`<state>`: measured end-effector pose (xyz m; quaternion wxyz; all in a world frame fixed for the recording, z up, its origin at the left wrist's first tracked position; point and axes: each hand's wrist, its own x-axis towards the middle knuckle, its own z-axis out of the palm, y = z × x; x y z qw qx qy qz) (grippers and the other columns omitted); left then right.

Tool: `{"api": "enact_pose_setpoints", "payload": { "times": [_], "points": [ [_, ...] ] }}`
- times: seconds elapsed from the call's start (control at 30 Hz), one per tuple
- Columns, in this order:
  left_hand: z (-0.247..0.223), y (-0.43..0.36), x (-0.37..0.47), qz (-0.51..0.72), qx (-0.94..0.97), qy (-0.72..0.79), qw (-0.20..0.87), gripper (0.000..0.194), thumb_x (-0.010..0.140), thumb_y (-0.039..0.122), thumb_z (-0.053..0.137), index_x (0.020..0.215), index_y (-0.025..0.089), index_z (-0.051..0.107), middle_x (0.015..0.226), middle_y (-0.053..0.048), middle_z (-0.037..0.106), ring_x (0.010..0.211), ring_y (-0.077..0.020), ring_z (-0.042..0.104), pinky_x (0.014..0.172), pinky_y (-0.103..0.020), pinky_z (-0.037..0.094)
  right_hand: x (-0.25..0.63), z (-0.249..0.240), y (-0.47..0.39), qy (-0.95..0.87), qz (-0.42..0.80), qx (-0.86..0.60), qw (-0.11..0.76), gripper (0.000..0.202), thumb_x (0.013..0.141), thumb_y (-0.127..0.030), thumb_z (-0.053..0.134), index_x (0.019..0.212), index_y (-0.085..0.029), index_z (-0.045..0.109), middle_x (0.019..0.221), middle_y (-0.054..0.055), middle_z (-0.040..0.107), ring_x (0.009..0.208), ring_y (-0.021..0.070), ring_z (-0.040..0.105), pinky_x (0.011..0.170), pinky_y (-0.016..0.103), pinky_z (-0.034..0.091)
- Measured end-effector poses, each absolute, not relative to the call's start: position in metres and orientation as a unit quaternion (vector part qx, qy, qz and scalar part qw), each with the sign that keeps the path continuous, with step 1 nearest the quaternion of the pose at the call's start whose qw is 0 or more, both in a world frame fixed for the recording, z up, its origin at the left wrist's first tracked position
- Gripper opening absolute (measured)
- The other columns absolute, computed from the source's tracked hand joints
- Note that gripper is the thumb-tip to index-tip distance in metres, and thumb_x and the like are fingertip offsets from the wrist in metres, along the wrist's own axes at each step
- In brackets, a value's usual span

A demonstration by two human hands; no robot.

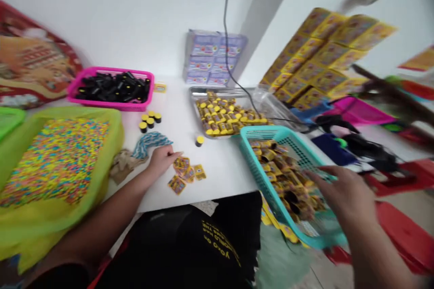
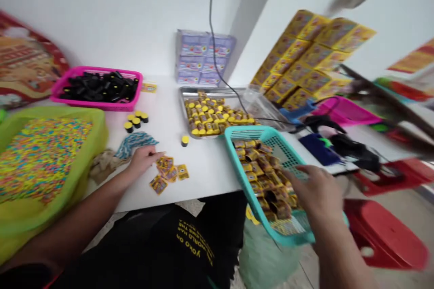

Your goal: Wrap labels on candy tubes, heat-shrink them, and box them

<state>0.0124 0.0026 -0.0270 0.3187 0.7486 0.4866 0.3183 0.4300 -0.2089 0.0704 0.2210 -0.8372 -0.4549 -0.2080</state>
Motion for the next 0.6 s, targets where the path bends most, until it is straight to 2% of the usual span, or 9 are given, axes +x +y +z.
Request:
{"api": "enact_pose_setpoints", "payload": {
  "times": [0.07, 0.13, 0.2, 0.27, 0.37, 0.47, 0.53, 0.6],
  "points": [
    [-0.027, 0.006, 0.010, 0.298, 0.770, 0.490, 0.281, 0.032, 0.075, 0.046, 0.071, 0.065, 0.018, 0.061, 0.058, 0.003, 0.052, 0.058, -0.0127, 0.048, 0.058, -0.025, 0.031, 0.387, 0.072, -0.212, -0.450, -0.245, -0.810, 0.284, 0.046, 0.077, -0.070, 0.059, 0.074, -0.025, 0.066, 0.071, 0.011, 0.068, 0.052, 0.0209, 0.058, 0.051, 0.036, 0.040],
    [-0.026, 0.007, 0.010, 0.261, 0.799, 0.475, 0.261, 0.024, 0.069, 0.039, 0.079, 0.079, 0.019, 0.069, 0.065, 0.003, 0.056, 0.062, -0.0135, 0.051, 0.060, -0.025, 0.032, 0.334, 0.067, -0.213, -0.533, -0.220, -0.731, 0.364, 0.032, 0.084, -0.056, 0.061, 0.087, -0.025, 0.066, 0.083, 0.009, 0.070, 0.063, 0.0198, 0.064, 0.057, 0.033, 0.047],
    [-0.027, 0.006, 0.011, 0.227, 0.825, 0.454, 0.247, 0.020, 0.069, 0.034, 0.080, 0.081, 0.021, 0.072, 0.069, 0.002, 0.058, 0.066, -0.0142, 0.053, 0.060, -0.025, 0.032, 0.284, 0.051, -0.204, -0.644, -0.132, -0.646, 0.387, 0.017, 0.088, -0.042, 0.063, 0.088, -0.025, 0.065, 0.084, 0.006, 0.069, 0.069, 0.0178, 0.066, 0.060, 0.030, 0.050],
    [-0.029, 0.005, 0.014, 0.218, 0.837, 0.441, 0.237, 0.009, 0.073, 0.030, 0.077, 0.075, 0.021, 0.072, 0.070, 0.001, 0.058, 0.067, -0.0142, 0.053, 0.059, -0.025, 0.033, 0.248, 0.028, -0.186, -0.694, -0.025, -0.610, 0.382, 0.010, 0.090, -0.033, 0.060, 0.087, -0.024, 0.064, 0.084, 0.004, 0.067, 0.073, 0.0168, 0.066, 0.063, 0.028, 0.051],
    [-0.033, 0.006, 0.015, 0.242, 0.830, 0.440, 0.244, 0.010, 0.076, 0.022, 0.071, 0.067, 0.020, 0.069, 0.070, 0.001, 0.057, 0.066, -0.0132, 0.053, 0.059, -0.025, 0.034, 0.225, -0.006, -0.149, -0.686, 0.089, -0.597, 0.407, 0.015, 0.092, -0.031, 0.058, 0.080, -0.022, 0.062, 0.079, 0.003, 0.063, 0.071, 0.0159, 0.063, 0.065, 0.028, 0.051],
    [-0.033, 0.007, 0.014, 0.294, 0.813, 0.430, 0.260, 0.013, 0.076, 0.014, 0.068, 0.064, 0.017, 0.064, 0.069, 0.001, 0.056, 0.066, -0.0128, 0.052, 0.061, -0.025, 0.036, 0.218, -0.022, -0.113, -0.642, 0.142, -0.612, 0.440, 0.020, 0.089, -0.035, 0.059, 0.075, -0.022, 0.062, 0.077, 0.003, 0.063, 0.069, 0.0162, 0.061, 0.061, 0.028, 0.049],
    [-0.031, 0.008, 0.013, 0.335, 0.805, 0.406, 0.275, 0.015, 0.078, 0.012, 0.065, 0.064, 0.017, 0.061, 0.068, 0.000, 0.056, 0.068, -0.0131, 0.053, 0.063, -0.025, 0.038, 0.214, -0.023, -0.093, -0.628, 0.155, -0.629, 0.430, 0.018, 0.087, -0.039, 0.061, 0.083, -0.021, 0.065, 0.081, 0.004, 0.064, 0.072, 0.0178, 0.062, 0.060, 0.029, 0.048],
    [-0.029, 0.009, 0.012, 0.365, 0.795, 0.384, 0.295, 0.015, 0.079, 0.013, 0.064, 0.065, 0.017, 0.059, 0.068, 0.000, 0.056, 0.069, -0.0133, 0.053, 0.066, -0.025, 0.039, 0.208, -0.020, -0.077, -0.641, 0.167, -0.644, 0.382, 0.025, 0.083, -0.039, 0.065, 0.100, -0.020, 0.066, 0.090, 0.005, 0.065, 0.080, 0.0194, 0.063, 0.063, 0.029, 0.049]
  ]
}}
